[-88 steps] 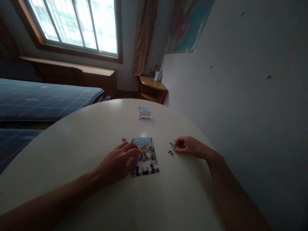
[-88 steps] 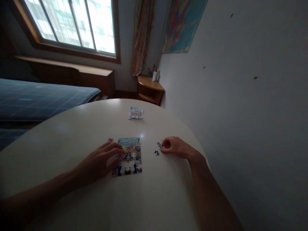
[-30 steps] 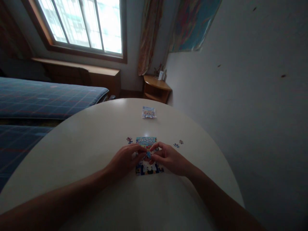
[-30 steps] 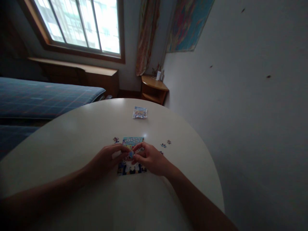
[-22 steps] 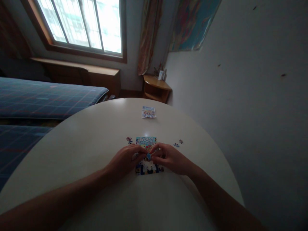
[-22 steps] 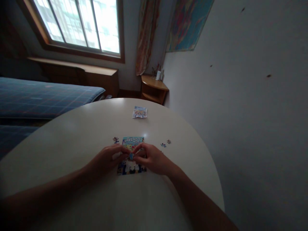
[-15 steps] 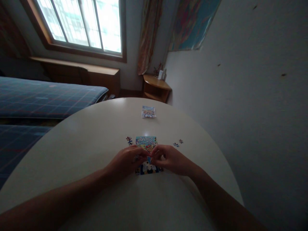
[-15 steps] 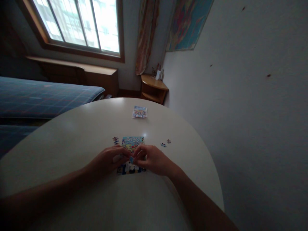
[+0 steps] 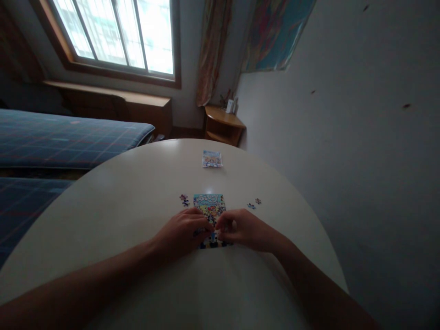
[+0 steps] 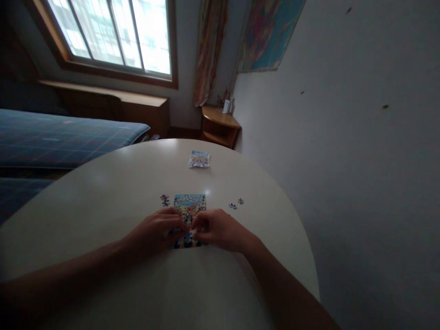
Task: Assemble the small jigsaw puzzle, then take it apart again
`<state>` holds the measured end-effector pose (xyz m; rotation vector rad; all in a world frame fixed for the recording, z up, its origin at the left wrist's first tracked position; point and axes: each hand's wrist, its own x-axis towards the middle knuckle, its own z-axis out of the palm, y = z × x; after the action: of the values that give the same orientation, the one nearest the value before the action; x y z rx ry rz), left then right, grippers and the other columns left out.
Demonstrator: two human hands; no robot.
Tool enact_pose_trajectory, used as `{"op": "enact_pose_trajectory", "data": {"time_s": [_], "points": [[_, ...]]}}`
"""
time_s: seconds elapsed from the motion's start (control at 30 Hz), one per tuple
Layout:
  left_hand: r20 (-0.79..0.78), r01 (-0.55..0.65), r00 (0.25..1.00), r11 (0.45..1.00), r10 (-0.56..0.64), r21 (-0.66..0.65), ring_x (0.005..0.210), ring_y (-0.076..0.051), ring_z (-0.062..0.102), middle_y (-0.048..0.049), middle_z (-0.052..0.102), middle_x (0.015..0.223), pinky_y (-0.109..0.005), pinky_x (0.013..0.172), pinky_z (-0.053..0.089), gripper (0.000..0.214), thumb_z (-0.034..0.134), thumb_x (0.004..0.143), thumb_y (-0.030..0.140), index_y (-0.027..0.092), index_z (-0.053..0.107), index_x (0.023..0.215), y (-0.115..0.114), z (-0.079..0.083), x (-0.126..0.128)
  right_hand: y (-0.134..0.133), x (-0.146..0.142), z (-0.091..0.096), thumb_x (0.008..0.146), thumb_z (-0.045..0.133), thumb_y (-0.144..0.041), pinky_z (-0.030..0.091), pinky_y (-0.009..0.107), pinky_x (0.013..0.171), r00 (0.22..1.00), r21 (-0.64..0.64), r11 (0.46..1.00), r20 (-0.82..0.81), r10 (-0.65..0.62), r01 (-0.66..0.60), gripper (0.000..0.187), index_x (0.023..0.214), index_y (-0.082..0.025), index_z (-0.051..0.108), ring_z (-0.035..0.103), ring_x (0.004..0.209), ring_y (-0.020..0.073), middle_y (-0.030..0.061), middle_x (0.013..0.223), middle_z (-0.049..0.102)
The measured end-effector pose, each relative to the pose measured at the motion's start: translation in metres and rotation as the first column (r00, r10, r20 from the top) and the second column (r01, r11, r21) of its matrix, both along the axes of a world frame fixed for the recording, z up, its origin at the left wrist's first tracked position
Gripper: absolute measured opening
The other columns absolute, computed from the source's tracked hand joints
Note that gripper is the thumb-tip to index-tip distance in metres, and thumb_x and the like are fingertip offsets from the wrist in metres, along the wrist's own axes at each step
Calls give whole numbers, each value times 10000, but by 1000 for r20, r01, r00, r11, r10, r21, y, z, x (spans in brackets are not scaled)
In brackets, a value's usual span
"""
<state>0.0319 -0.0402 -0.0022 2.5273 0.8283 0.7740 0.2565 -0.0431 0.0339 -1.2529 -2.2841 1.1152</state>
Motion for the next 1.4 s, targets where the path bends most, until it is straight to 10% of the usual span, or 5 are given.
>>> {"op": "enact_pose_trajectory", "data": {"time_s": [0.8, 1.4], "points": [[-47, -62, 997, 997, 64, 37, 914, -211, 596, -39, 701, 905, -380, 877, 483, 78, 628, 867, 236, 226, 690, 913, 7, 9, -11, -5, -11, 2, 770, 745, -217, 383, 223, 623, 993, 206, 976, 108, 48, -69, 115, 880, -206, 712, 540, 651, 106, -13, 763, 637], [-193, 224, 961, 966, -196, 133, 1028, -202, 587, -9, 679, 1088, -371, 947, 430, 189, 656, 873, 254, 296, 678, 1056, 2, 20, -16, -6, -7, 9, 817, 675, -194, 378, 226, 625, 982, 204, 974, 182, 58, -95, 63, 874, -198, 703, 554, 675, 115, 7, 782, 646]]}}
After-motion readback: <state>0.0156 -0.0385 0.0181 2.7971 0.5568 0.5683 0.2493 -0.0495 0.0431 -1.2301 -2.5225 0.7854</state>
